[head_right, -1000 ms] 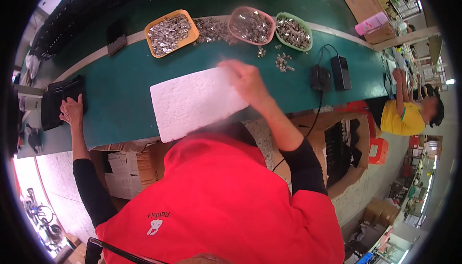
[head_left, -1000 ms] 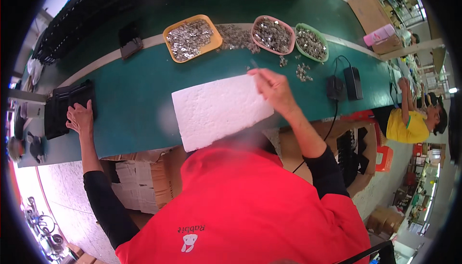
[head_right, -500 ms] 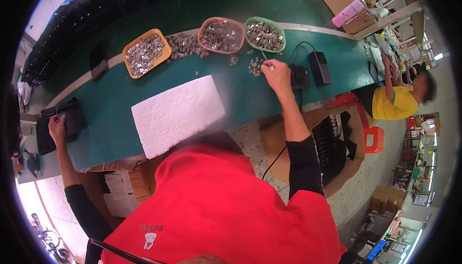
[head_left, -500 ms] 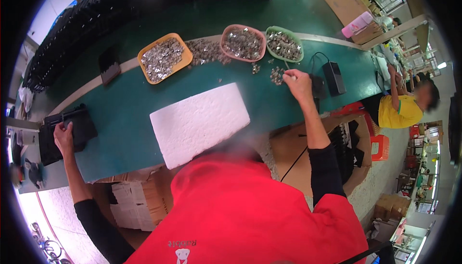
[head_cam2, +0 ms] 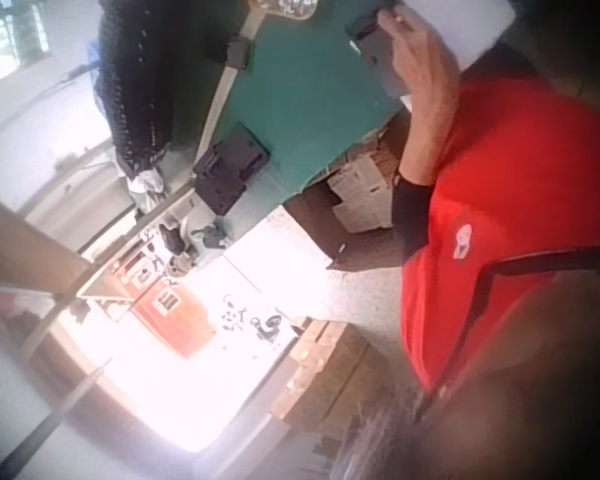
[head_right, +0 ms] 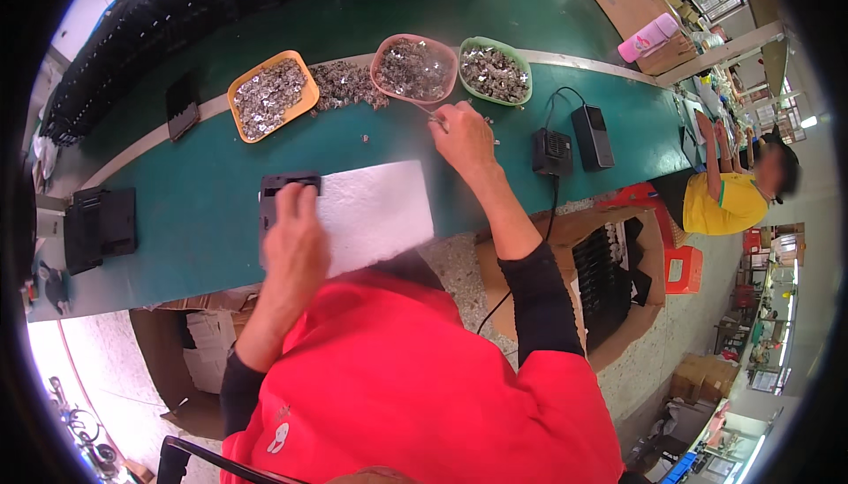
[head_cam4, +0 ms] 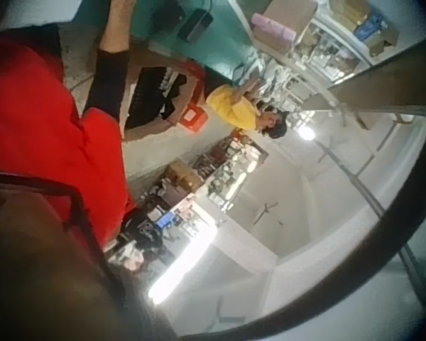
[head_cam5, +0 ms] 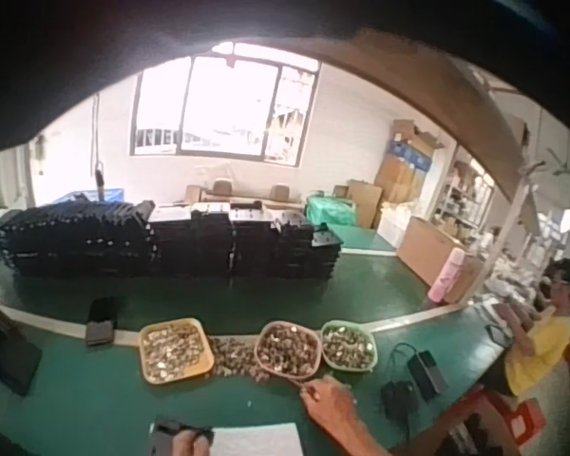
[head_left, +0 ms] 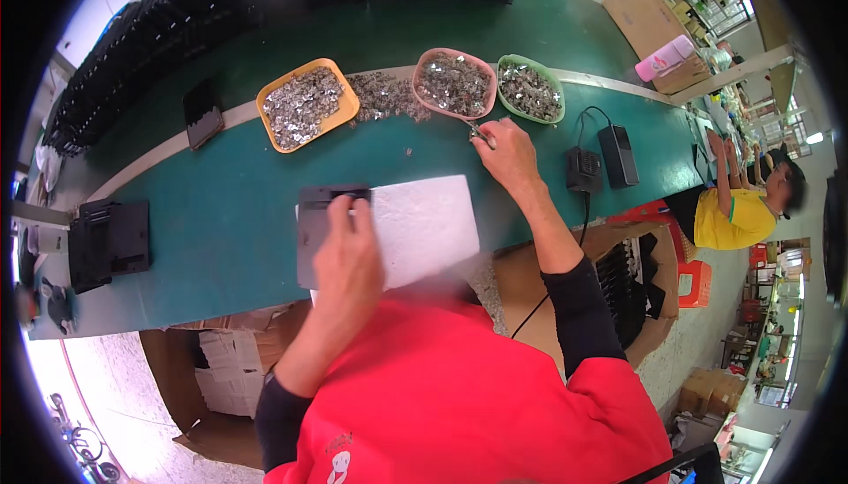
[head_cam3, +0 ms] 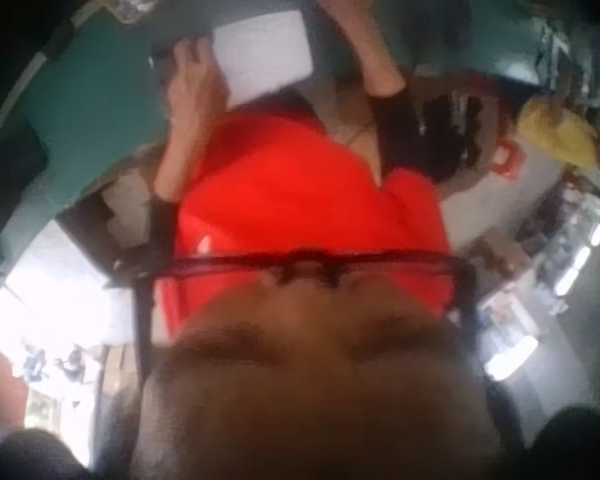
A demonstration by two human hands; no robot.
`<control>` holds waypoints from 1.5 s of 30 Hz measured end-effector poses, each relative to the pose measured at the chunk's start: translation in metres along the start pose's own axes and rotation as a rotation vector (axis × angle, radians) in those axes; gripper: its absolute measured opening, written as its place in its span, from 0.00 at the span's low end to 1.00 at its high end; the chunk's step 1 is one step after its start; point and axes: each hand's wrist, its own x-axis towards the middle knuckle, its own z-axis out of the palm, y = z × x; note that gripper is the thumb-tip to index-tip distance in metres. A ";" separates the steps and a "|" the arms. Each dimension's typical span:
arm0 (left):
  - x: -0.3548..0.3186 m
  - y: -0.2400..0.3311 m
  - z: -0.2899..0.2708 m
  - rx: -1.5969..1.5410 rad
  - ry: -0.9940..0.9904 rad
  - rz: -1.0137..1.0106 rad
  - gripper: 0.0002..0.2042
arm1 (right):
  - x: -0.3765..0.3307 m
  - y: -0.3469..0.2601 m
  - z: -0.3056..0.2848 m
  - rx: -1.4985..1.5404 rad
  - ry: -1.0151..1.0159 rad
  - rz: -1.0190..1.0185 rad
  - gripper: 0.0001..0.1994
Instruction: The person uses a small screwdriver to insert and tighten screws into a black rectangular electronic device. They repeatedly pick up screws from a yellow tray and secure them into the device, which rests on a white paper towel on a green workbench.
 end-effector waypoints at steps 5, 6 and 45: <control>-0.004 0.014 0.039 -0.222 -0.168 0.081 0.27 | 0.000 0.015 0.000 0.031 -0.005 -0.036 0.07; -0.005 0.014 0.041 -0.249 -0.198 0.125 0.28 | -0.001 0.017 -0.004 0.128 0.006 -0.030 0.08; 0.059 0.017 0.045 -1.249 -0.302 -0.408 0.10 | -0.039 -0.072 -0.040 0.697 -0.322 -0.047 0.04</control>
